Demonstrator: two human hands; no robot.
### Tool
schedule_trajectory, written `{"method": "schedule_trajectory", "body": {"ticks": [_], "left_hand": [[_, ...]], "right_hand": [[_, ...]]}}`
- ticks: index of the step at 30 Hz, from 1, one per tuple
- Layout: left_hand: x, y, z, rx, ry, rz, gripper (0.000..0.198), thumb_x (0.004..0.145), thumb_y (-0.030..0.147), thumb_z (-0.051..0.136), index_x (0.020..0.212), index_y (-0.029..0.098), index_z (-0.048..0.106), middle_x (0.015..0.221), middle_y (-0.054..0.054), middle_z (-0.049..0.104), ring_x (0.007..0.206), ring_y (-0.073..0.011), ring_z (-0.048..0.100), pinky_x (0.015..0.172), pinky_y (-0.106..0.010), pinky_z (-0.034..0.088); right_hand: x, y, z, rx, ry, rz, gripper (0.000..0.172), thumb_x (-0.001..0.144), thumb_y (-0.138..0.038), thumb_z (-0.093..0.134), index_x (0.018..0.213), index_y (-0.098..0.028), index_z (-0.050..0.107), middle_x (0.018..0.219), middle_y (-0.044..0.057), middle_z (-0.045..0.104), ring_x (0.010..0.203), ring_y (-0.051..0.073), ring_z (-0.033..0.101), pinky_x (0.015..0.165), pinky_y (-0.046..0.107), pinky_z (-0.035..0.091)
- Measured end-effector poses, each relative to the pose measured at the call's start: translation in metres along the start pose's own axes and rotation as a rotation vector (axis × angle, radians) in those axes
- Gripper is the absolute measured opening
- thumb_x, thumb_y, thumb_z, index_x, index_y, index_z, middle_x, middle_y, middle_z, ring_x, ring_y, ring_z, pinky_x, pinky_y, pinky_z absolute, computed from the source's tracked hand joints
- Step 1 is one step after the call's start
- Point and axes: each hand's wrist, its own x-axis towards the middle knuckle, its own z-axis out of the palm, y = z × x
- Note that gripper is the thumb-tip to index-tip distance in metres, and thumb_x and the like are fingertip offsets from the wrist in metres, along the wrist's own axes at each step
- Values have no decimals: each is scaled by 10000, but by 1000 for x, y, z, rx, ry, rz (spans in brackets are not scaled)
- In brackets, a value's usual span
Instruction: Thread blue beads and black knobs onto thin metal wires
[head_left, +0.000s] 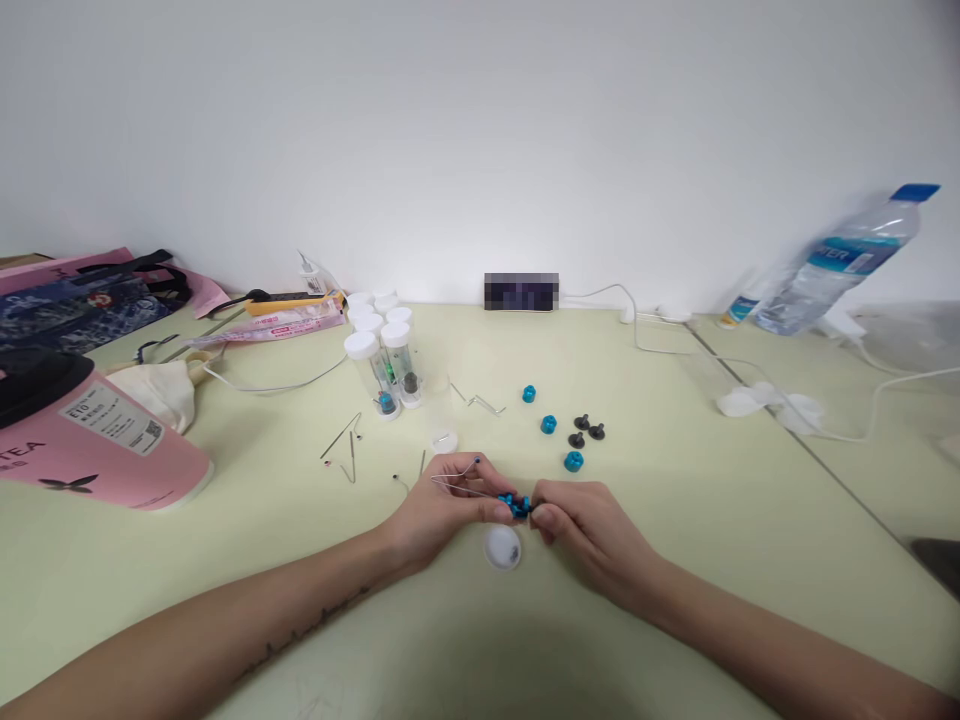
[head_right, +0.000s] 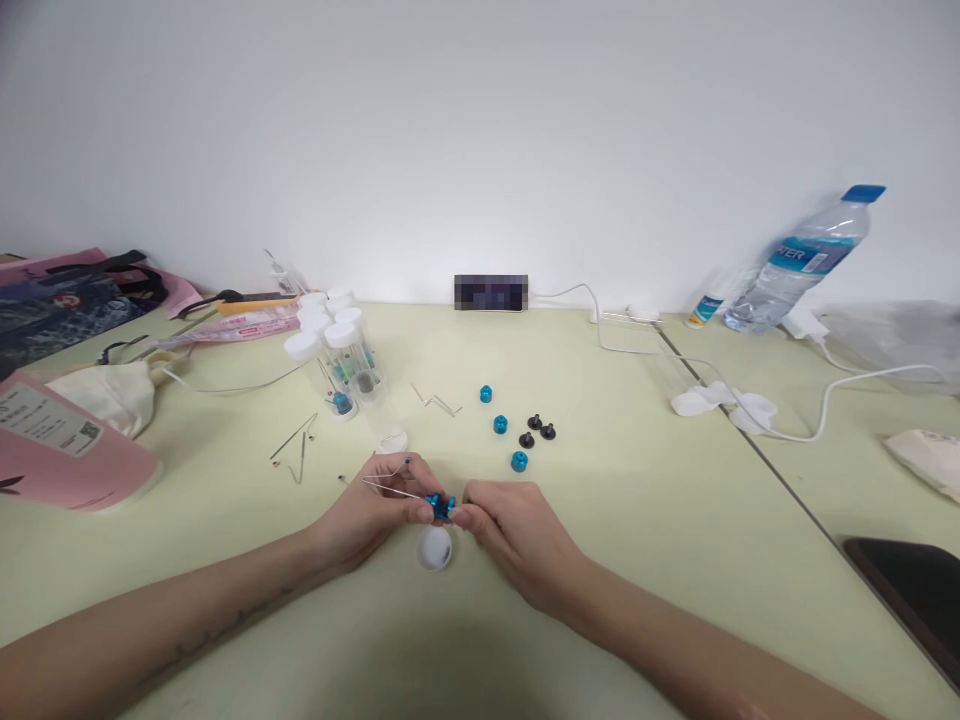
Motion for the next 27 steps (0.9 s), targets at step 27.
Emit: {"method": "schedule_trajectory", "body": {"ticks": [27], "left_hand": [[2, -3, -4, -5, 49, 68, 152, 656, 119, 780, 761, 125, 670, 733, -35, 723, 690, -124, 642, 733, -253, 471]], "right_hand": [[0, -5, 1, -7, 116, -27, 96, 952, -261, 448, 947, -220, 534, 751, -13, 572, 601, 121, 495, 578, 225, 355]]}}
